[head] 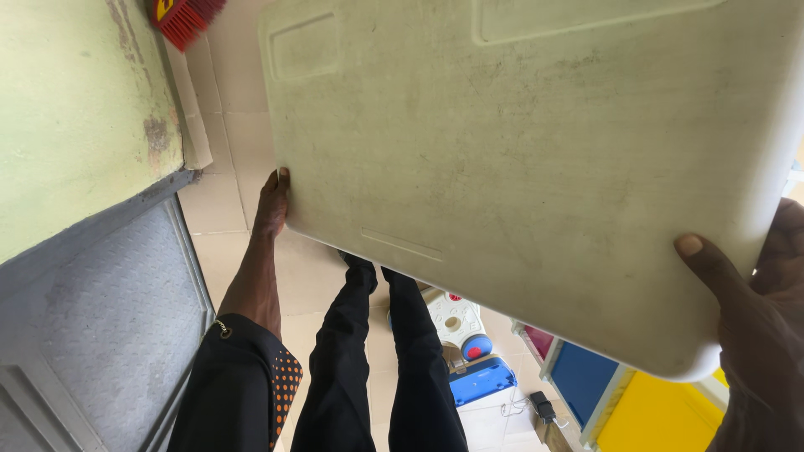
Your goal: The person assembles a small plastic children's desk by attaching the tabletop to the frame. They align the white tabletop with the light blue frame, then insert and tighten multiple white plastic fasteners by hand to secure the components together.
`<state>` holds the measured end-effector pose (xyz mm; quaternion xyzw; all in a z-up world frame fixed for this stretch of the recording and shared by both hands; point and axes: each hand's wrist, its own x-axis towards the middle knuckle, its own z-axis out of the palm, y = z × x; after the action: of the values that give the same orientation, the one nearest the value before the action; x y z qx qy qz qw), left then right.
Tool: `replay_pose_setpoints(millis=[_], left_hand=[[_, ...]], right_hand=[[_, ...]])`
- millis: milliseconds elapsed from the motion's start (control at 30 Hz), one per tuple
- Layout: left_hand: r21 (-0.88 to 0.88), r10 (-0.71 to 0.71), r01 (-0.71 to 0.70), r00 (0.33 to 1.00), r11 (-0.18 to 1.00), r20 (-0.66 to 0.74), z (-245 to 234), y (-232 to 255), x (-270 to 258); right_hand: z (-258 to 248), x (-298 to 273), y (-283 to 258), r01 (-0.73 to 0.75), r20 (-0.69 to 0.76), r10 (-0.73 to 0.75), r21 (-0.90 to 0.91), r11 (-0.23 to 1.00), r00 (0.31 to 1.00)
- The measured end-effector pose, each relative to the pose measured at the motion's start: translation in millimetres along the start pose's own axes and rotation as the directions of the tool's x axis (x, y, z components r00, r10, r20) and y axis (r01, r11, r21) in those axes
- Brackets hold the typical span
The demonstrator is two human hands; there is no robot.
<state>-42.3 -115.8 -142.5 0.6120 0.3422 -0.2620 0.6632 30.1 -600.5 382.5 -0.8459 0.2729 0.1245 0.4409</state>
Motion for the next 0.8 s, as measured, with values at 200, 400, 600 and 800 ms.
replay_pose_setpoints(millis=[200,400,600,800], left_hand=[[0.003,0.024,-0.024,0.999,1.0,0.044,12.6,-11.3,1.0],[0.041,0.011,-0.01,1.0,0.999,-0.008,20.7,-16.0,9.3],[0.097,0.011,-0.005,0.998,0.995,-0.065,28.6,-13.6,10.4],[0.125,-0.016,0.024,0.998,0.992,-0.068,28.0,-22.9,15.7]], right_hand=[[11.3,-2.8,-30.7,-0.269,-0.034,0.267,-0.14,0.953,0.963],[36.4,-15.8,-58.9,-0.129,-0.037,0.13,0.011,0.992,0.991],[59.3,-22.3,-74.6,-0.151,-0.071,0.16,0.121,0.981,0.985],[79.8,-28.0,-85.8,-0.139,-0.056,0.146,0.115,0.984,0.988]])
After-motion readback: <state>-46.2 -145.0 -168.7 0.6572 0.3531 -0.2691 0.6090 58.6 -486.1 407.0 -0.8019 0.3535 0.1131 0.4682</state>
